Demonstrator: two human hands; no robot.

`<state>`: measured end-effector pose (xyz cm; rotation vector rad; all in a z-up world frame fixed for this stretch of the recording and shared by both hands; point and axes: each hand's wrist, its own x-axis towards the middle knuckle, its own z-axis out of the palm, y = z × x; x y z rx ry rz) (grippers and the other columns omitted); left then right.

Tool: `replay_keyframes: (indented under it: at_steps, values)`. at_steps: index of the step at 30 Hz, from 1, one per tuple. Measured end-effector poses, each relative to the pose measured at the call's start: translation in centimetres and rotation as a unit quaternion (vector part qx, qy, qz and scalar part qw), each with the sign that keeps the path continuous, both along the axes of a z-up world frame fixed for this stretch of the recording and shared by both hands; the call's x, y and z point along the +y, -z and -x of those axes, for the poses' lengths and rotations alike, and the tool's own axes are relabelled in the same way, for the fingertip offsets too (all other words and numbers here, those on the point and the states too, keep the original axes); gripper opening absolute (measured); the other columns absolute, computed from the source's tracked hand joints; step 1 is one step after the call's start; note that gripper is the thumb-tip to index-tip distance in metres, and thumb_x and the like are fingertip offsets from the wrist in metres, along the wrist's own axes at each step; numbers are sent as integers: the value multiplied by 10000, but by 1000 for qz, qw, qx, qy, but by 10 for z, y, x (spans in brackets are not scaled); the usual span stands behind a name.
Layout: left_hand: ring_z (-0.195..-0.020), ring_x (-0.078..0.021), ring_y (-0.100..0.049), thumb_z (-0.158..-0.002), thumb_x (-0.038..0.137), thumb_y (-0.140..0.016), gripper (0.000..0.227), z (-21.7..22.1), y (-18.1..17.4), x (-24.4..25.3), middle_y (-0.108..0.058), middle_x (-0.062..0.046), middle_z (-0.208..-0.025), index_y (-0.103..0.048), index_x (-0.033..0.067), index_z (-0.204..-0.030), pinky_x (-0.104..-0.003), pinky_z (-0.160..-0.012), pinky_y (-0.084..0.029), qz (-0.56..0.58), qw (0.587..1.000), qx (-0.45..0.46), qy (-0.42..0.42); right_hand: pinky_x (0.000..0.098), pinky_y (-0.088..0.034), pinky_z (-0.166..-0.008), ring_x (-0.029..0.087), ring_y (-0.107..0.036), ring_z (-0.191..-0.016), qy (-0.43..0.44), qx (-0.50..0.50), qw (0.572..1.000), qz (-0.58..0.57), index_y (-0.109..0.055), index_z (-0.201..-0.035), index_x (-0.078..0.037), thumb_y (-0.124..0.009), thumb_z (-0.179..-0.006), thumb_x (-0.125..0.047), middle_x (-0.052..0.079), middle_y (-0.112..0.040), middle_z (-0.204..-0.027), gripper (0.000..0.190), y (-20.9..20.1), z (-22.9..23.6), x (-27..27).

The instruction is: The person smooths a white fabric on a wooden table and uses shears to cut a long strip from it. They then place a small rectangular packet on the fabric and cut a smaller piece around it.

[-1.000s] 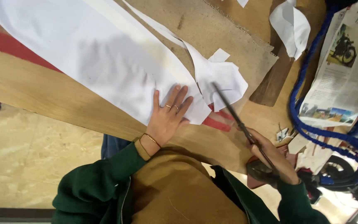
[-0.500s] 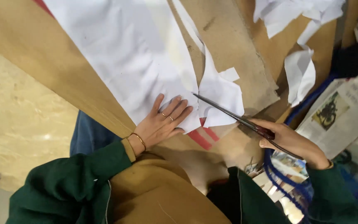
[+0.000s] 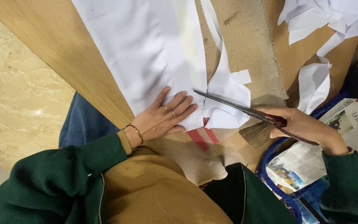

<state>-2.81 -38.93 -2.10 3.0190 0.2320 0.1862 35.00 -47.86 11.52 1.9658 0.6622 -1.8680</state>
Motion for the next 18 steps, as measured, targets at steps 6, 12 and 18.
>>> replay_keyframes:
  at_steps: [6, 12, 18]
  values:
    - [-1500, -249, -346, -971, 760, -488, 892, 1, 3, -1, -412, -55, -1603, -321, 180, -1627, -587, -1223, -276, 10, 1000, 5, 2, 279, -385, -1104, 115, -583, -1315, -5, -25, 999, 31, -612, -1479, -311, -811, -688, -30, -84, -647, -1490, 863, 3, 5, 19]
    - [-1477, -232, -376, -968, 749, -508, 867, 0, 1, 0, -434, -44, -1575, -351, 185, -1608, -560, -1212, -306, 17, 1000, 4, 2, 348, -384, -1133, 156, -576, -1370, -34, -47, 995, 79, -607, -1480, -371, -785, -705, -163, -100, -637, -1530, 822, -4, 6, 43]
    - [-1480, -232, -385, -973, 755, -485, 864, -1, 4, -1, -438, -41, -1577, -344, 191, -1613, -571, -1217, -280, 14, 1000, 13, 2, 295, -382, -895, 207, -593, -1023, -23, -66, 995, 76, -663, -1475, -337, -769, -745, -45, -32, -692, -1265, 793, -3, 11, 42]
